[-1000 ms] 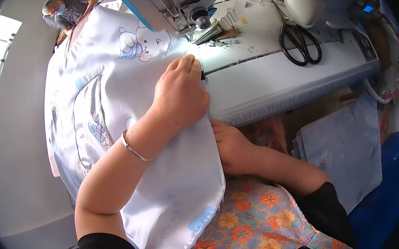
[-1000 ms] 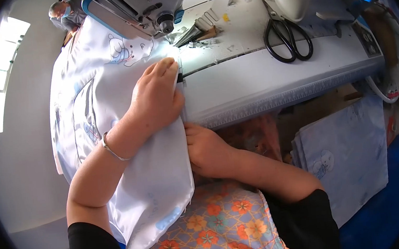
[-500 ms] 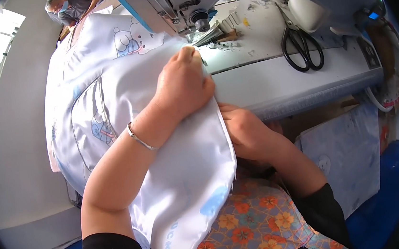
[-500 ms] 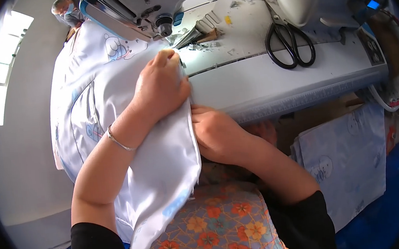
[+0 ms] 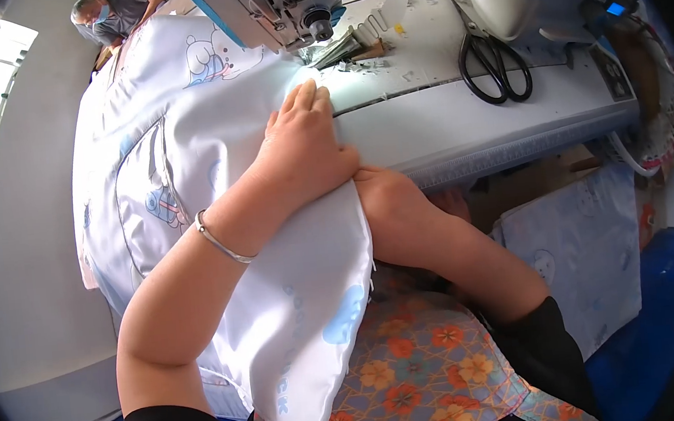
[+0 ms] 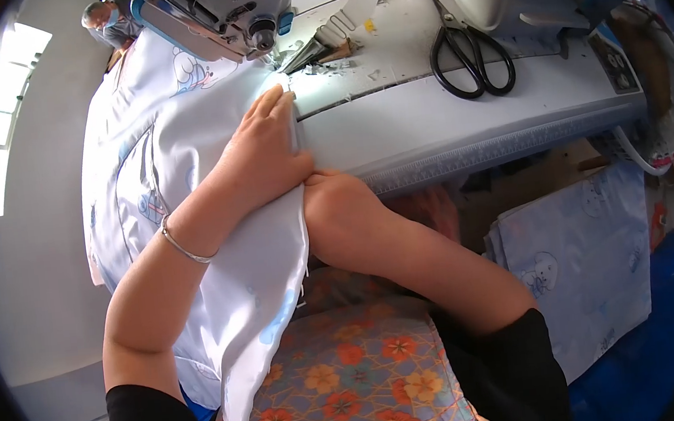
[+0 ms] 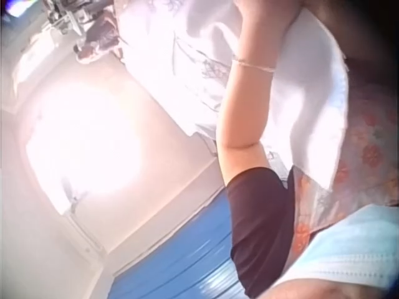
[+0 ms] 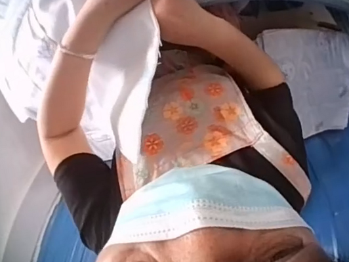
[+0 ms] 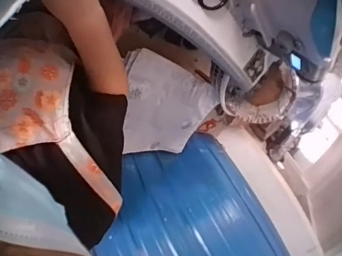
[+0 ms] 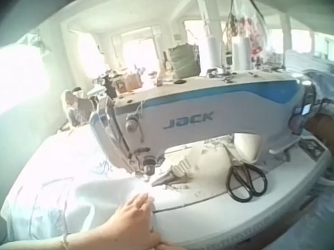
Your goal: Sewing fabric pieces together using an industrial sewing machine to create textile goods.
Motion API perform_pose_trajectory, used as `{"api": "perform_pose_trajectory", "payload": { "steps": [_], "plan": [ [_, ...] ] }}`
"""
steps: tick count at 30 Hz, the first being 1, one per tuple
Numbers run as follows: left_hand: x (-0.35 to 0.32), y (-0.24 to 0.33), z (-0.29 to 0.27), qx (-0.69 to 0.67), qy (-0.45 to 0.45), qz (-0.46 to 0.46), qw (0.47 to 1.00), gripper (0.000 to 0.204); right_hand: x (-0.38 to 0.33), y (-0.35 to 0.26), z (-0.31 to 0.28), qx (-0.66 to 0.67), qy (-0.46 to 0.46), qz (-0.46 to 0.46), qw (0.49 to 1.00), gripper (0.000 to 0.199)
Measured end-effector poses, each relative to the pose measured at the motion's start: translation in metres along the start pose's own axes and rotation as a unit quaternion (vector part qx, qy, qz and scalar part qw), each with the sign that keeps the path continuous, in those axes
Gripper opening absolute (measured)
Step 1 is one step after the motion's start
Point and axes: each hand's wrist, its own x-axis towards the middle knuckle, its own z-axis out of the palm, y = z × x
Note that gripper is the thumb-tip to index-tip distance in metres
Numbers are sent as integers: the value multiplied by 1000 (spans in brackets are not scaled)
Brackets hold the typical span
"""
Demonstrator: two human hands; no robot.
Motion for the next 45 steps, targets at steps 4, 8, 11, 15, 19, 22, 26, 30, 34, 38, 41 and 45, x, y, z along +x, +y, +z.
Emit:
{"api": "perform_pose_trajectory", "payload": {
  "steps": [4, 8, 11, 15, 19, 22, 26, 30, 34, 38, 41, 45],
  "plan": [
    [-10, -14, -6, 13, 15, 32, 999, 68, 3, -5, -16, 48, 18, 15, 999, 16],
    [-15, -8, -2, 21, 43, 40, 998, 65, -1, -3, -17, 81, 13, 38, 996, 19],
    [-14, -5, 0, 10, 74, 34, 997, 65, -2, -1, -17, 89, 14, 42, 995, 21],
    [-6, -10, 1, 17, 71, 42, 996, 61, -3, -3, -17, 79, 41, 59, 994, 23],
    [-11, -20, 9, -21, 136, 51, 989, 59, -5, -30, -22, -76, 75, 197, 975, 29],
    [-12, -23, 12, -61, 171, 52, 982, 58, -4, -21, -16, 308, 70, 367, 875, 61],
    [-11, -28, 16, -76, 198, 62, 975, 58, 43, 15, -13, 465, 182, 335, 799, 69],
    [-6, -26, 20, -69, 210, 67, 973, 56, 73, 39, -14, 516, 259, 355, 735, 68],
    [-8, -24, 18, -71, 203, 51, 975, 52, 83, 40, -12, 512, 274, 367, 727, 61],
    [-6, -25, 16, -64, 224, 56, 971, 46, 87, 37, -11, 470, 276, 369, 753, 56],
    [-6, -25, 11, -80, 174, 37, 981, 41, 87, 38, -11, 463, 275, 369, 757, 54],
    [0, -27, 13, -82, 187, 44, 978, 36, 90, 39, -13, 465, 265, 366, 761, 54]
  ]
}}
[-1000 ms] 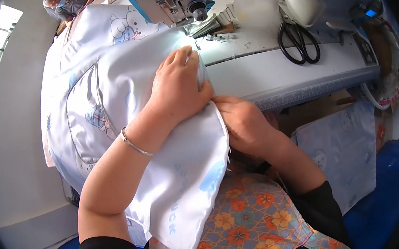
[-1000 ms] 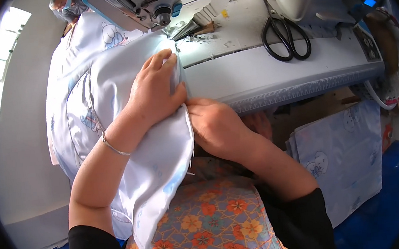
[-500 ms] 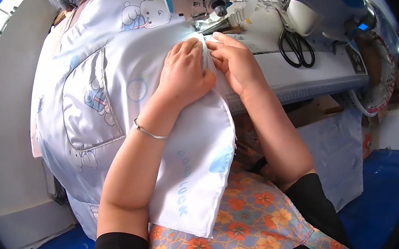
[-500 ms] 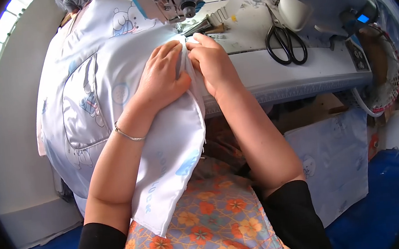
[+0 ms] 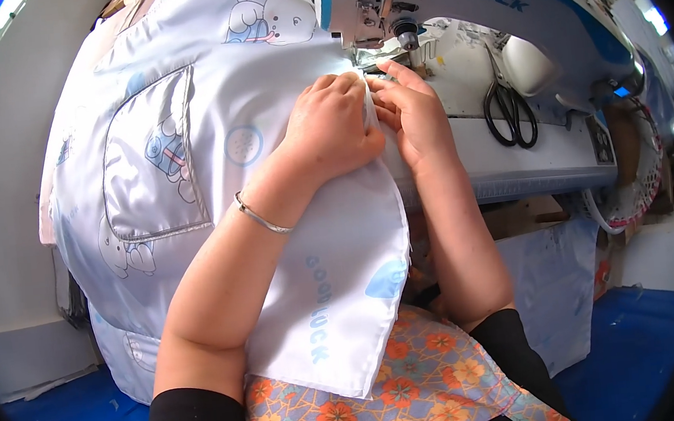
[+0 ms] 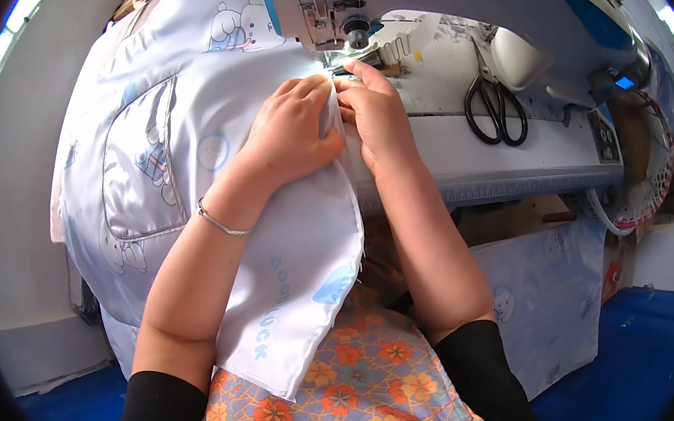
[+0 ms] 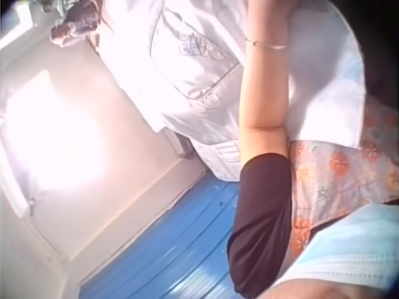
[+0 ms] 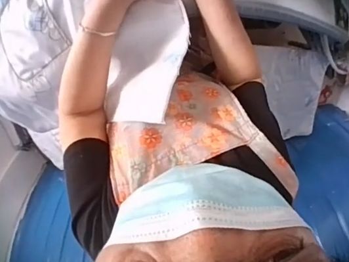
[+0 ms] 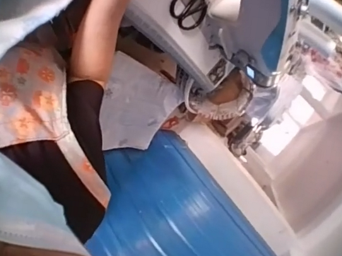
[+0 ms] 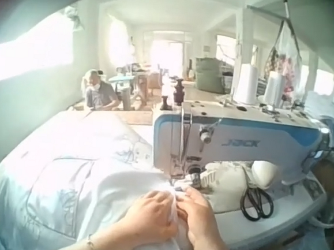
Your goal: Sewing fabric pieces together using an industrial sewing machine to create textile goods.
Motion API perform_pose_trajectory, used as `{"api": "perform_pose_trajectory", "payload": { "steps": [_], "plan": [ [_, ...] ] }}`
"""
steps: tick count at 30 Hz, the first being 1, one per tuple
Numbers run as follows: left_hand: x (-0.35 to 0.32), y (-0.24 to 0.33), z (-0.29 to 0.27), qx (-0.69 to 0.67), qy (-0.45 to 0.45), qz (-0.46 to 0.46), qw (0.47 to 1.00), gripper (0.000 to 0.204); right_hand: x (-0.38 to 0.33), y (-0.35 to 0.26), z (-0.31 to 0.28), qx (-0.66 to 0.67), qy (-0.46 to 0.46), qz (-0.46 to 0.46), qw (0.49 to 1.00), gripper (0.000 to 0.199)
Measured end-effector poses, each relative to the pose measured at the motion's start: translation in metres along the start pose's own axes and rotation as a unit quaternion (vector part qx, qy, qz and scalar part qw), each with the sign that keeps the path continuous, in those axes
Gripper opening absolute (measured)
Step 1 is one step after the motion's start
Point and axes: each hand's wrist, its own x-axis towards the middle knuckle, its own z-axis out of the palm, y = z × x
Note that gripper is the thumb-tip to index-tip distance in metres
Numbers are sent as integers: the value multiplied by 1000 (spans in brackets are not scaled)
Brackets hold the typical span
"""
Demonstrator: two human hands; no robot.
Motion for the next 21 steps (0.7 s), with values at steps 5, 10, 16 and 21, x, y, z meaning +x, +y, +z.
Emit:
{"api": "perform_pose_trajectory", "payload": {
  "steps": [5, 10, 16, 21],
  "plan": [
    [3, -1, 1, 9, 4, -6, 1000, 36, 4, -2, 3, -9, -7, -5, 1000, 54],
    [6, 0, 6, 33, 43, 16, 998, 41, 20, 11, -15, -208, -46, -76, 974, 51],
    [10, -7, 7, 35, 13, 1, 999, 40, -15, 3, -31, -417, -38, -159, 894, 30],
    [11, -7, 1, 39, 25, 13, 999, 37, -73, 3, -49, -532, -137, -329, 768, 30]
  ]
}}
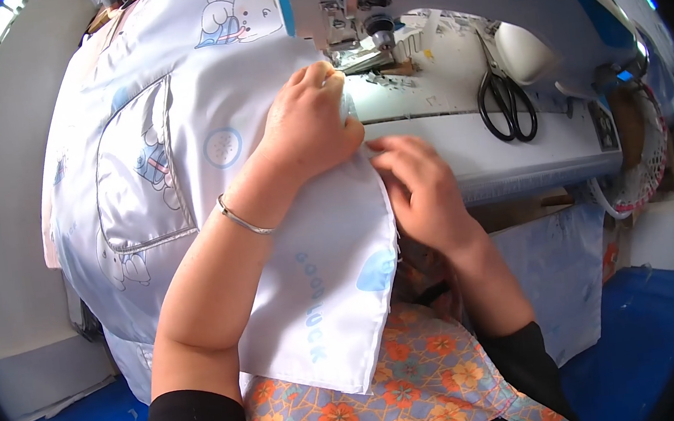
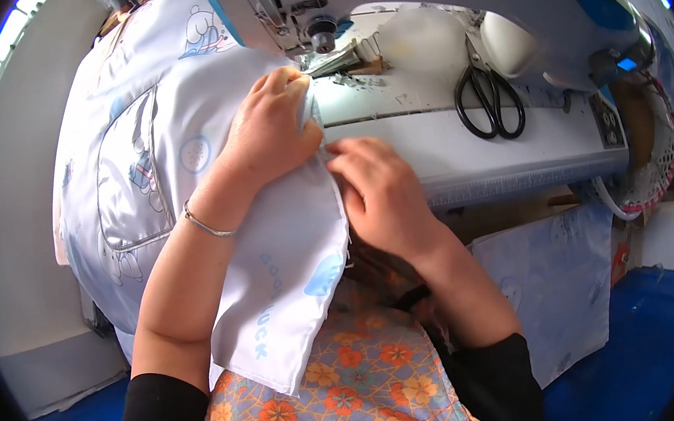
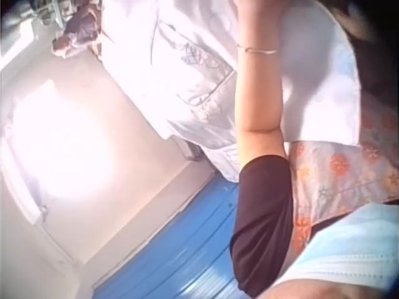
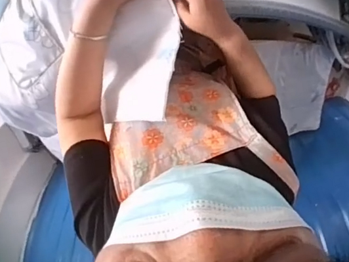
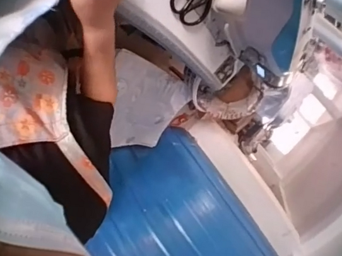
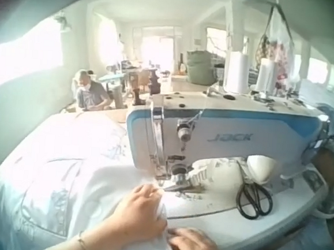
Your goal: Sewing fabric pieces together using an industrial sewing machine to create textile goods.
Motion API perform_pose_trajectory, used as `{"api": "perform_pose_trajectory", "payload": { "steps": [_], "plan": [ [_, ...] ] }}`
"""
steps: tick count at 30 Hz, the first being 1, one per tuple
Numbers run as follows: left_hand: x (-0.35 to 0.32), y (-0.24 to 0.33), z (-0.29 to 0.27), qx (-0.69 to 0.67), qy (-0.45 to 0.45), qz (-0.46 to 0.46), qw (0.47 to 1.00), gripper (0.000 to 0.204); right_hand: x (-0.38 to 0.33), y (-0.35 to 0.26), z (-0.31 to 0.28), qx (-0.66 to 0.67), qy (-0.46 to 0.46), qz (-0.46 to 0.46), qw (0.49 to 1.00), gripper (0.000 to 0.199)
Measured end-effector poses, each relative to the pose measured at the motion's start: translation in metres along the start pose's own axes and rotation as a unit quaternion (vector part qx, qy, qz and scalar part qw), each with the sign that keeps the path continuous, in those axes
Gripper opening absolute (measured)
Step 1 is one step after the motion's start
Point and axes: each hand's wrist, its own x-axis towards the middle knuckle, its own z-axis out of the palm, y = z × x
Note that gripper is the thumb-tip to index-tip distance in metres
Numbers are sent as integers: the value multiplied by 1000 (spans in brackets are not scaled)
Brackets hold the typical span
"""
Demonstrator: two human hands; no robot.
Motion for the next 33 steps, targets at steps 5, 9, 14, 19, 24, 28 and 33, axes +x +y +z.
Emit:
{"api": "perform_pose_trajectory", "payload": {
  "steps": [5, 9, 14, 19, 24, 28, 33],
  "plan": [
    [1, -3, -6, -8, -32, 9, 999, 37, -16, -7, -11, -21, -64, -57, 996, 43],
    [3, 11, -20, -3, -119, -34, 992, 44, -19, -9, 4, 6, -63, -103, 993, 44],
    [-3, 20, -18, 15, -134, -54, 989, 55, -23, -14, 35, 171, 13, 54, 984, 37],
    [-7, 9, -22, 1, -172, -81, 982, 61, -16, 0, 9, 46, 33, -60, 997, 29],
    [-12, 16, -16, 53, -123, -40, 990, 62, -17, 3, 6, 43, 15, -59, 997, 18],
    [-8, 10, -12, 83, -99, -9, 992, 61, -11, 2, 0, 27, -23, -50, 998, 21],
    [5, -9, -12, 47, -70, 29, 996, 52, 6, 8, 9, 31, 35, -60, 997, 10]
  ]
}}
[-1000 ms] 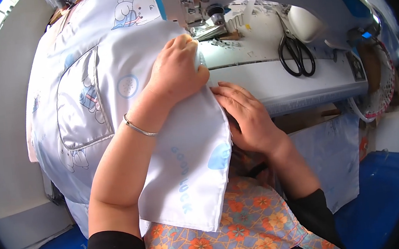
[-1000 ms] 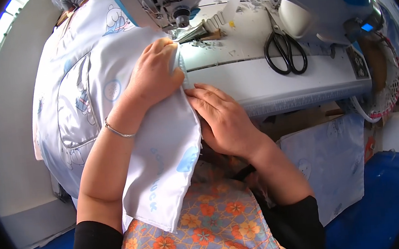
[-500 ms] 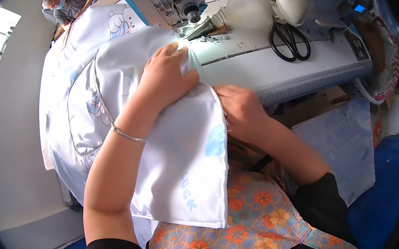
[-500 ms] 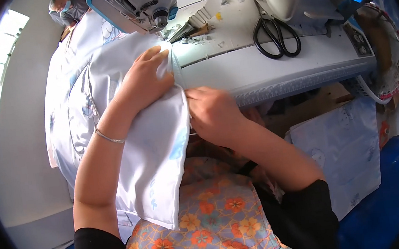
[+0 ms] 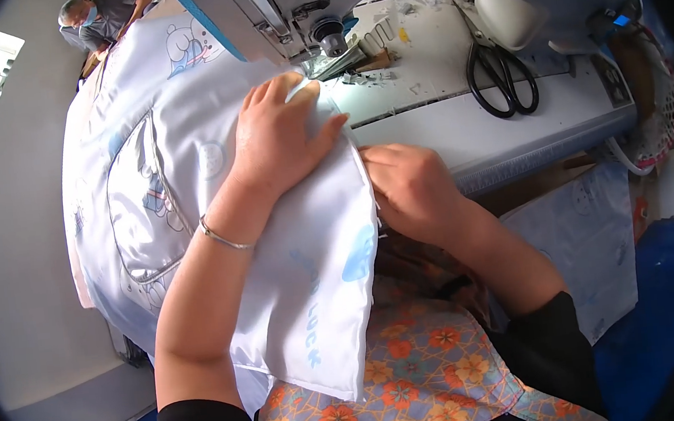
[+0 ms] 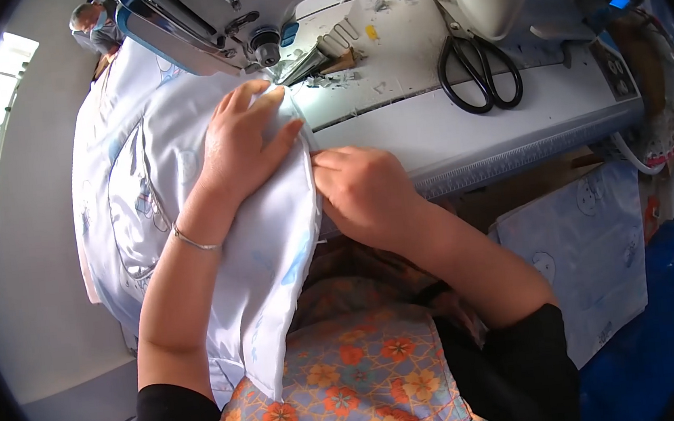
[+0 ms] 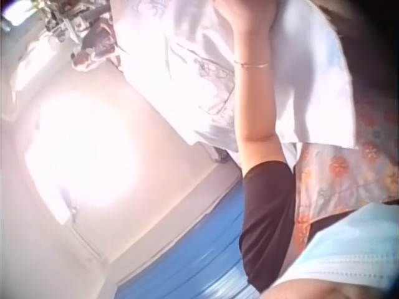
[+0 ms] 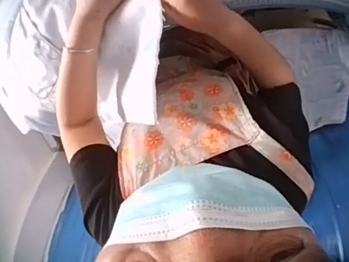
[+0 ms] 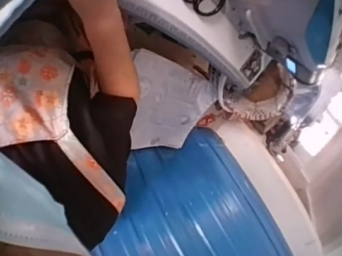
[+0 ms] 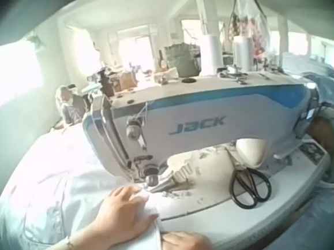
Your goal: Sewing fabric pieces together using an industrial sewing machine to create textile goods.
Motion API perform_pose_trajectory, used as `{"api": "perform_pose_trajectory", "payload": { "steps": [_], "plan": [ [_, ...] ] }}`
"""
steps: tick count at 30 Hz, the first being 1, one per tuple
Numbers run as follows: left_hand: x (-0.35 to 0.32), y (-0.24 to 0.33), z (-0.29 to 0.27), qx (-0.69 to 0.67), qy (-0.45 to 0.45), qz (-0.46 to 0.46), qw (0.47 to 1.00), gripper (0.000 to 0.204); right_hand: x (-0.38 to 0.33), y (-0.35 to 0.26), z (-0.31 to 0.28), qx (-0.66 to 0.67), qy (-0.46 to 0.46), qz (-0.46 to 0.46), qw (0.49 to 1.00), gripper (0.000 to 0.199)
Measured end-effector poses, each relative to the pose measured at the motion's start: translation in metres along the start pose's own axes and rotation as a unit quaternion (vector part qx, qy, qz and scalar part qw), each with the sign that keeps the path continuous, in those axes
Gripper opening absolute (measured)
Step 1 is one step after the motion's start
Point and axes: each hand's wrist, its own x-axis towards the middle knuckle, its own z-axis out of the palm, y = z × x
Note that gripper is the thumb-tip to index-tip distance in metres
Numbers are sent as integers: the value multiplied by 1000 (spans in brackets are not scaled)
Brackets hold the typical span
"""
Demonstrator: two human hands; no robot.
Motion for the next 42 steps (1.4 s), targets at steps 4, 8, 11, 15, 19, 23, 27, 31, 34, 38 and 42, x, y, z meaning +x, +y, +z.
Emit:
{"api": "perform_pose_trajectory", "payload": {
  "steps": [4, 8, 11, 15, 19, 23, 27, 31, 34, 38, 42],
  "plan": [
    [-5, -20, -4, -87, -15, 67, 994, 42, 5, 2, 6, -10, 4, 3, 1000, 15],
    [-74, -1, -41, -90, -36, 108, 989, 52, -3, -5, 9, -43, 17, 7, 999, 23],
    [-192, 17, -67, -93, -64, 61, 992, 83, -19, -19, 17, -80, 25, -10, 996, 29],
    [-322, 45, -71, -15, -38, -69, 997, 75, -53, -39, 30, 317, -164, 124, 926, 29],
    [-372, 23, -50, 167, 14, -199, 966, 56, -62, -49, 64, 385, -215, 87, 893, 28],
    [-370, -35, -81, 180, 123, -157, 963, 36, -52, -58, 75, 296, -162, -90, 937, 27],
    [-335, -64, -131, 224, 162, -161, 948, 29, -46, -71, 37, 228, -181, -151, 945, 26],
    [-329, -72, -134, 177, -2, -201, 963, 32, -70, -65, 22, 251, -217, -82, 940, 36],
    [-342, -69, -142, 187, -74, -186, 962, 39, -74, -61, 9, 419, -237, 56, 875, 40],
    [-320, -43, -163, 123, -254, -253, 926, 63, -71, -52, 14, 586, -199, 285, 732, 56],
    [-220, -9, -193, -147, -266, -107, 947, 71, -60, -67, 19, 429, -210, 300, 826, 53]
  ]
}}
